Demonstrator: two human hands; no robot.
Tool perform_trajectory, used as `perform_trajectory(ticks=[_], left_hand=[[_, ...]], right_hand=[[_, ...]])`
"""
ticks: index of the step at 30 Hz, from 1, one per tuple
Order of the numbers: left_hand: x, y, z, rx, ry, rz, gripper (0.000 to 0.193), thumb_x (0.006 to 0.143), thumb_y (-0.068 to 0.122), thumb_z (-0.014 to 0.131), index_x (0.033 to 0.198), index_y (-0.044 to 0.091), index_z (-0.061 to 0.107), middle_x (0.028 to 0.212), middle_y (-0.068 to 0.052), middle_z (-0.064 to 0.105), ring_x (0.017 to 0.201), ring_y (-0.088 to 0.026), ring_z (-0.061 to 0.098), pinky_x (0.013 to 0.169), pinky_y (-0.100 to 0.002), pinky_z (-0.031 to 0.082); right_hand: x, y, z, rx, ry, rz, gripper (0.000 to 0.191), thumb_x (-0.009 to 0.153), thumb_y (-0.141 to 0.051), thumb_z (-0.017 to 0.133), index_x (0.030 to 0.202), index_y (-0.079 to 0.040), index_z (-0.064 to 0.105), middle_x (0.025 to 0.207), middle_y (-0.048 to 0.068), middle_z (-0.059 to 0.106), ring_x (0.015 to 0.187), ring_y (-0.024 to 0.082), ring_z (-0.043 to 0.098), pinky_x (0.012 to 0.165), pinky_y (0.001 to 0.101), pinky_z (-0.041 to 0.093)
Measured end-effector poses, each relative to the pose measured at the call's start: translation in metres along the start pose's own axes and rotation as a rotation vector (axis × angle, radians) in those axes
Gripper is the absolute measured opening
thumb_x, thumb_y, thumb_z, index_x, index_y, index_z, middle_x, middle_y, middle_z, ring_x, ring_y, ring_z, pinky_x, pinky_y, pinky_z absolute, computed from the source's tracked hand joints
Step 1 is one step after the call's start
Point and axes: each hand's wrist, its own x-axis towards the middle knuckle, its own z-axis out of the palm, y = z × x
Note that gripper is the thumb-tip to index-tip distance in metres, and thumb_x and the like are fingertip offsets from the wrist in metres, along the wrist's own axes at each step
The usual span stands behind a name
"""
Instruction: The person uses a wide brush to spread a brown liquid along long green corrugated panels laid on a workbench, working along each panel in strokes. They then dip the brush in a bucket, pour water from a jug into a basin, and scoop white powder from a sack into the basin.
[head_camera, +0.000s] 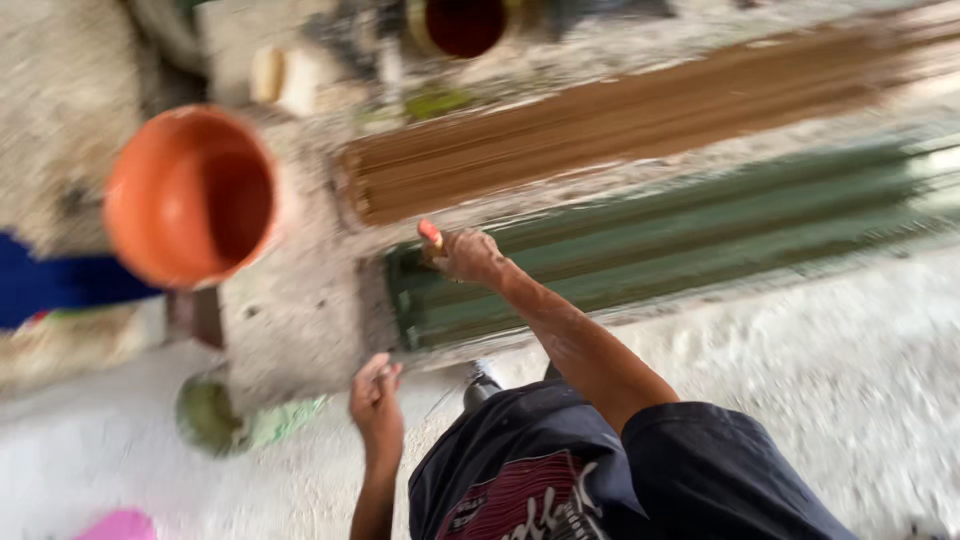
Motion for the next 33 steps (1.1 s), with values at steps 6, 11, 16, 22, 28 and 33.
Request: perform_trajectory(ticks=[6, 11, 16, 22, 28, 33], left_hand=[[-0.012, 0.006, 0.073, 0.123, -0.068, -0.086, 0.027, 0.104, 0.007, 0.054, 0.129, -0.001, 0.059, 0.127, -0.014, 0.066, 0.104, -0.021, 0.069, 0.085, -0.031, 0.057], [-0.012, 0.012, 0.165, 0.165, -0.168, -0.128, 0.027, 0.105, 0.008, 0.054, 0.13, -0.002, 0.059, 0.127, -0.015, 0.067, 0.105, -0.021, 0.069, 0.084, -0.032, 0.057], [-0.008, 0.026, 0.232, 0.215, -0.253, -0.149, 0.028, 0.104, 0.008, 0.054, 0.13, -0.002, 0.058, 0.131, -0.015, 0.066, 0.106, -0.021, 0.069, 0.084, -0.032, 0.057], [-0.02, 0.046, 0.238, 0.353, -0.287, -0.141, 0.03, 0.105, 0.008, 0.052, 0.133, -0.002, 0.056, 0.132, -0.016, 0.064, 0.108, -0.022, 0.069, 0.086, -0.033, 0.057], [-0.024, 0.044, 0.202, 0.365, -0.327, -0.126, 0.026, 0.106, 0.008, 0.054, 0.129, -0.004, 0.059, 0.126, -0.018, 0.067, 0.104, -0.022, 0.07, 0.085, -0.033, 0.059], [-0.01, 0.035, 0.144, 0.311, -0.385, -0.103, 0.029, 0.103, 0.007, 0.053, 0.129, -0.004, 0.058, 0.125, -0.014, 0.066, 0.104, -0.019, 0.07, 0.083, -0.03, 0.058]], right_hand=[[-0.094, 0.166, -0.131, -0.243, -0.238, 0.259, 0.071, 0.096, -0.077, 0.05, 0.119, -0.013, 0.069, 0.089, 0.018, 0.076, 0.086, 0.035, 0.075, 0.077, 0.0485, 0.058], [-0.203, 0.312, -0.277, -0.23, -0.28, 0.492, 0.044, 0.096, -0.066, 0.055, 0.128, -0.038, 0.069, 0.094, 0.007, 0.079, 0.079, 0.021, 0.076, 0.075, 0.0377, 0.063], [-0.289, 0.448, -0.373, -0.268, -0.339, 0.79, 0.043, 0.105, -0.053, 0.047, 0.145, -0.045, 0.06, 0.102, -0.003, 0.08, 0.07, 0.026, 0.072, 0.064, 0.0403, 0.062], [-0.403, 0.582, -0.406, -0.262, 0.739, 0.841, 0.031, 0.108, -0.037, 0.062, 0.125, -0.011, 0.071, 0.108, 0.016, 0.075, 0.089, 0.029, 0.071, 0.073, 0.0398, 0.057], [-0.426, 0.533, -0.291, -0.048, 1.645, 0.931, 0.037, 0.109, -0.032, 0.068, 0.129, 0.0, 0.069, 0.116, 0.017, 0.073, 0.105, 0.026, 0.07, 0.092, 0.0371, 0.055], [-0.344, 0.337, -0.094, 0.717, 1.56, 0.605, 0.032, 0.11, -0.018, 0.062, 0.135, 0.001, 0.065, 0.105, 0.005, 0.058, 0.092, 0.014, 0.052, 0.082, 0.0282, 0.046]])
